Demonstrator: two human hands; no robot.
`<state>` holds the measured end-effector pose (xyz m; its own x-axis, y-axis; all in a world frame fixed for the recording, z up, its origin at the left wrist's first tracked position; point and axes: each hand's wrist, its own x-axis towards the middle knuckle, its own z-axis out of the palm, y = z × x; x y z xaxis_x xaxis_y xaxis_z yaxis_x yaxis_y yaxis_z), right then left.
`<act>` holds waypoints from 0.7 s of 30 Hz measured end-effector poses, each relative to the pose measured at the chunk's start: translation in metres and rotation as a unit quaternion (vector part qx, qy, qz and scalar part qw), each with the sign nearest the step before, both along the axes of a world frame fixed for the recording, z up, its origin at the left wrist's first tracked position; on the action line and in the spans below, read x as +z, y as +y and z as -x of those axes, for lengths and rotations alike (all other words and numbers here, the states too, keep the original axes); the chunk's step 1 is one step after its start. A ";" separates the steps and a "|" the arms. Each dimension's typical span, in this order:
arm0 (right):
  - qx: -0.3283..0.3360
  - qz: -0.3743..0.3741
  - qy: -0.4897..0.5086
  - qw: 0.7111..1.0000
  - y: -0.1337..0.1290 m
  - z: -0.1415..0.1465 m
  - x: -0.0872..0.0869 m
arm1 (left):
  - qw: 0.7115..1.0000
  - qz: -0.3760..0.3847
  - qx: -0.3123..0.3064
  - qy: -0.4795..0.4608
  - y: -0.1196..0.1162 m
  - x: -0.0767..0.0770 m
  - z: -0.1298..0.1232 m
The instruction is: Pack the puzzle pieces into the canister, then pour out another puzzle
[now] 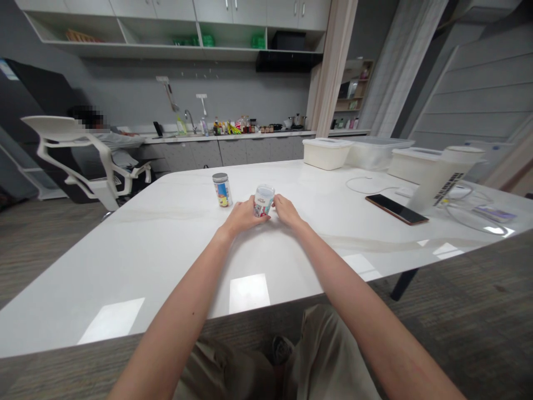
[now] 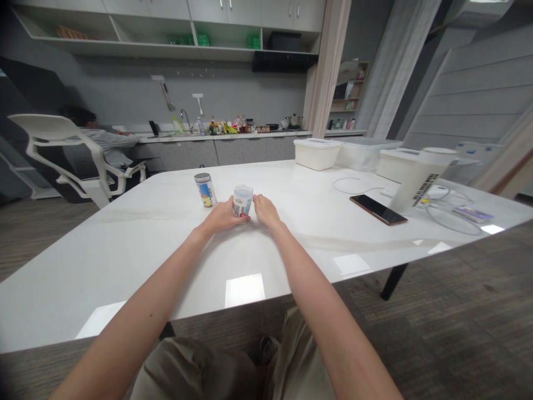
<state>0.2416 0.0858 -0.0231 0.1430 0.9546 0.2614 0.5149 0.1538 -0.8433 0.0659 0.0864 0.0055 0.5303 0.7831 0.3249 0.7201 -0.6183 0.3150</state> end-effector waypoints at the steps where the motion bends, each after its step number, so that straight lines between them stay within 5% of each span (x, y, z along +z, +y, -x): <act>1: -0.002 0.004 0.069 0.998 0.001 0.001 0.001 | 1.000 -0.011 0.010 0.012 -0.001 0.001 0.000; 7: 0.112 0.039 0.400 0.909 -0.004 0.010 0.016 | 0.997 -0.063 0.015 0.042 0.000 0.002 0.000; 21: 0.163 0.087 0.465 0.866 -0.015 0.016 0.027 | 0.996 -0.086 -0.016 0.023 0.007 -0.005 0.000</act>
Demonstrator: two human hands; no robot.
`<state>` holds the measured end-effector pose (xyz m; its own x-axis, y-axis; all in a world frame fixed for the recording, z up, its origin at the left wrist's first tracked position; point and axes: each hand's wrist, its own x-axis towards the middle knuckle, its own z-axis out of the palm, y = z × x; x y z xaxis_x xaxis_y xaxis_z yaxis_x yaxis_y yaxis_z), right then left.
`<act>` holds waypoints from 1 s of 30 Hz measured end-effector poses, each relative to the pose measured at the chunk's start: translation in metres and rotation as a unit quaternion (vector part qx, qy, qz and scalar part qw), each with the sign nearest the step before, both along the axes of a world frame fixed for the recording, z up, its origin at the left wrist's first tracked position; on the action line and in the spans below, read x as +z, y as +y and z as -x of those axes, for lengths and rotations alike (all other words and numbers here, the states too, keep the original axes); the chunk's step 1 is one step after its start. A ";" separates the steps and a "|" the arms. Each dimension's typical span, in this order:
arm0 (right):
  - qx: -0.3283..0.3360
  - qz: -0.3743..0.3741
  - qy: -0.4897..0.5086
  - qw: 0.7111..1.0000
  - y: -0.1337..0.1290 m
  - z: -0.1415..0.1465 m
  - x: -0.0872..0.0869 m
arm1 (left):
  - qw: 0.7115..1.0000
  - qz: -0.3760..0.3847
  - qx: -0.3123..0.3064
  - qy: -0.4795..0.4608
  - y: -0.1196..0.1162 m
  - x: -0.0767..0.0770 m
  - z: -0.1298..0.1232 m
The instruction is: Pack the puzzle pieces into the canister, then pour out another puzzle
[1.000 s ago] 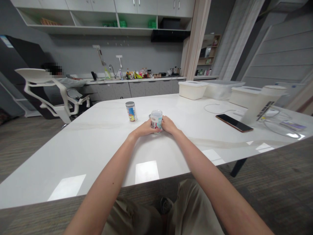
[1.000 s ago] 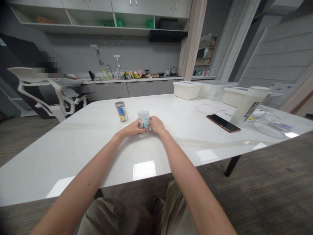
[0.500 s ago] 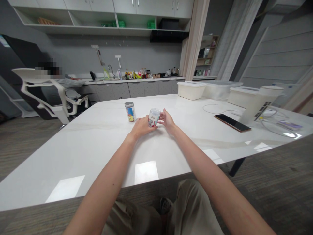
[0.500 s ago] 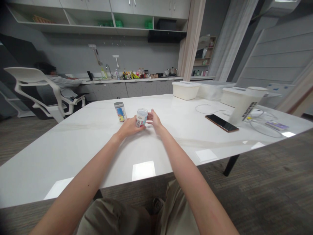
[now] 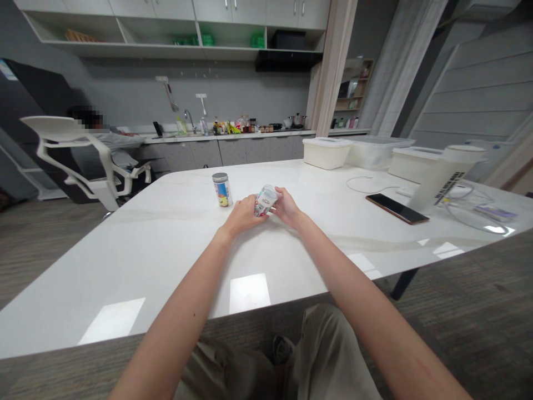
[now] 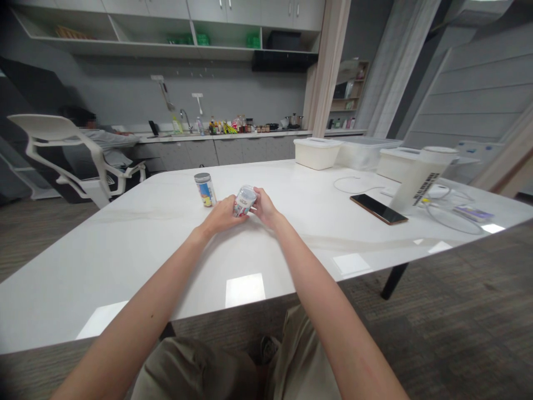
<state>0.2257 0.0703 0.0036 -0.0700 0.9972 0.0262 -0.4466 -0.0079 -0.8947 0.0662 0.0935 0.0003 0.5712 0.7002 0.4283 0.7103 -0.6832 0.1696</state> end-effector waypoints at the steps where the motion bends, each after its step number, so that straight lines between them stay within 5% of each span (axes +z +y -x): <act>1: 0.000 0.003 0.006 1.000 0.000 -0.001 0.000 | 1.000 -0.001 -0.002 0.001 0.000 0.000 0.000; 20: -0.039 0.034 -0.029 0.998 0.001 -0.010 -0.002 | 0.999 -0.015 0.030 0.040 0.000 0.002 0.003; 30: 0.004 0.044 -0.020 0.999 -0.005 -0.005 0.002 | 0.999 0.014 0.026 0.012 -0.002 0.002 0.001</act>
<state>0.2312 0.0649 0.0056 -0.0768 0.9950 -0.0638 -0.4104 -0.0899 -0.9075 0.0657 0.0918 0.0022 0.5437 0.7407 0.3945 0.7488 -0.6405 0.1704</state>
